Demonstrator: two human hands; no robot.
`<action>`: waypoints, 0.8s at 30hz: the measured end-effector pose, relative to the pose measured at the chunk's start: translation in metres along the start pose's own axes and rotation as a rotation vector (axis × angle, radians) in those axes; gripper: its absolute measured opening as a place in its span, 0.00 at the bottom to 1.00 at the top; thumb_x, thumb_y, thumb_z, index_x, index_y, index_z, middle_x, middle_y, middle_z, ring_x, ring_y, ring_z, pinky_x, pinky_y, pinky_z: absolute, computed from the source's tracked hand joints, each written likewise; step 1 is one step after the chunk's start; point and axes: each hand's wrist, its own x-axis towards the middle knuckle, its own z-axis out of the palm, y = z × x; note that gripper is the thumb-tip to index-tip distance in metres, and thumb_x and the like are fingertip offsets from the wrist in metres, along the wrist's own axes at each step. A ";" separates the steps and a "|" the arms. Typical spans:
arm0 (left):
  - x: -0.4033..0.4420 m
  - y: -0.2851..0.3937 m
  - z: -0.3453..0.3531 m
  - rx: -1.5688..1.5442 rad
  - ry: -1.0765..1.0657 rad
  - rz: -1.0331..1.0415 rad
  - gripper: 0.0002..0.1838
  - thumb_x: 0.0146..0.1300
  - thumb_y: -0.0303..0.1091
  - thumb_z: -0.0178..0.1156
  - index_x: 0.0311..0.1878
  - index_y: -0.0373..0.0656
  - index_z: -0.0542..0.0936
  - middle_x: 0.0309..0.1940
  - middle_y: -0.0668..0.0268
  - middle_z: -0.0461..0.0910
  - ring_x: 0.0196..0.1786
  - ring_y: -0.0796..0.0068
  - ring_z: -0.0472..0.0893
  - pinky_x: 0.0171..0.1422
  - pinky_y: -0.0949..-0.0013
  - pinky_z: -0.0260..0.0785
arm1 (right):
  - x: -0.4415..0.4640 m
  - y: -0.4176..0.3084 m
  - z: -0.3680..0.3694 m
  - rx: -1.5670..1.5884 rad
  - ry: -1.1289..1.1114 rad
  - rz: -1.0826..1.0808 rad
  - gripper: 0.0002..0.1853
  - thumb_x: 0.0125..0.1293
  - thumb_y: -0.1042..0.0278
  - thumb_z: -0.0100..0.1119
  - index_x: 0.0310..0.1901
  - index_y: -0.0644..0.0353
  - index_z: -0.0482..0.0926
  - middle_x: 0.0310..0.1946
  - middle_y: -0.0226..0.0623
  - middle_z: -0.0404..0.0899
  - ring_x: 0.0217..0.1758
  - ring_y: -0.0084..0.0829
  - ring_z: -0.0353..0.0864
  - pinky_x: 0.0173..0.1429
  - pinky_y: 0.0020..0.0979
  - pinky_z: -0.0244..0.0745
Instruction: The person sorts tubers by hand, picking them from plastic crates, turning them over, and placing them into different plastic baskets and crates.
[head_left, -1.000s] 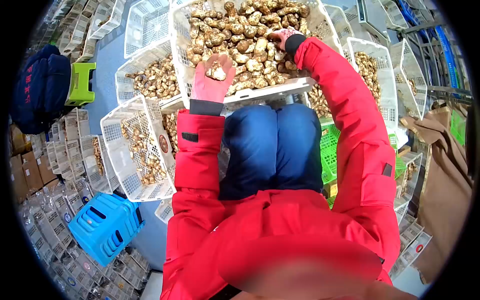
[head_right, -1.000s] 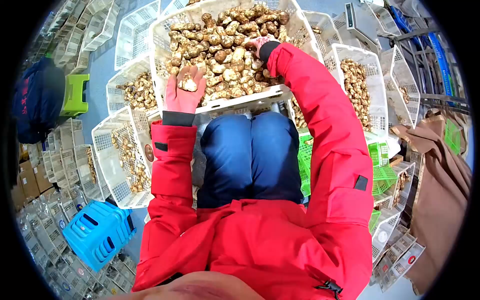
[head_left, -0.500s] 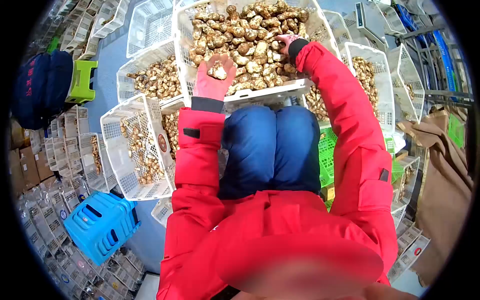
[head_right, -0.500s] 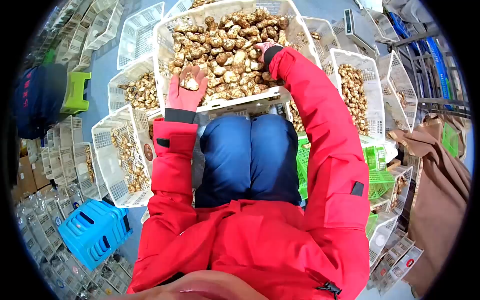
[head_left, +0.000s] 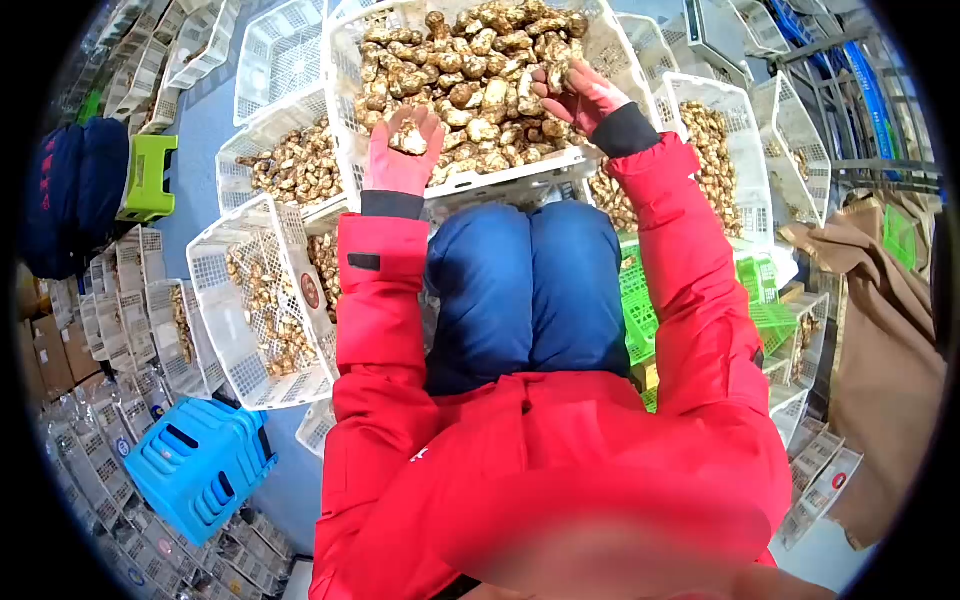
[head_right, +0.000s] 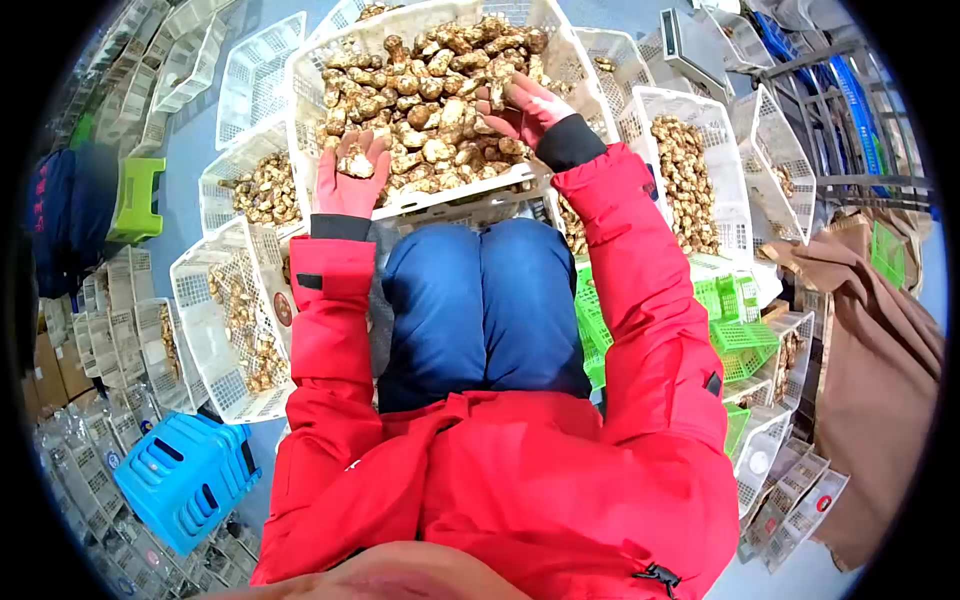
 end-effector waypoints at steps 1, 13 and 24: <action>-0.002 0.000 0.001 0.008 -0.004 -0.004 0.19 0.64 0.41 0.45 0.50 0.35 0.65 0.50 0.52 0.66 0.53 0.56 0.67 0.58 0.52 0.63 | -0.004 0.003 0.002 0.068 -0.083 -0.016 0.24 0.59 0.72 0.53 0.56 0.57 0.58 0.51 0.47 0.67 0.51 0.39 0.72 0.53 0.33 0.72; -0.003 -0.001 0.006 0.083 0.017 0.012 0.20 0.63 0.42 0.48 0.49 0.35 0.66 0.47 0.55 0.68 0.51 0.60 0.68 0.58 0.56 0.63 | -0.109 -0.058 -0.007 -0.559 0.195 -0.048 0.30 0.54 0.72 0.55 0.59 0.64 0.58 0.47 0.41 0.72 0.47 0.32 0.74 0.50 0.29 0.70; -0.002 -0.001 0.008 0.093 0.048 -0.003 0.19 0.62 0.41 0.48 0.48 0.35 0.66 0.46 0.55 0.68 0.53 0.60 0.67 0.58 0.57 0.63 | 0.075 -0.012 -0.015 -2.242 -0.023 -0.308 0.26 0.51 0.68 0.57 0.55 0.51 0.66 0.44 0.40 0.73 0.47 0.41 0.72 0.49 0.35 0.69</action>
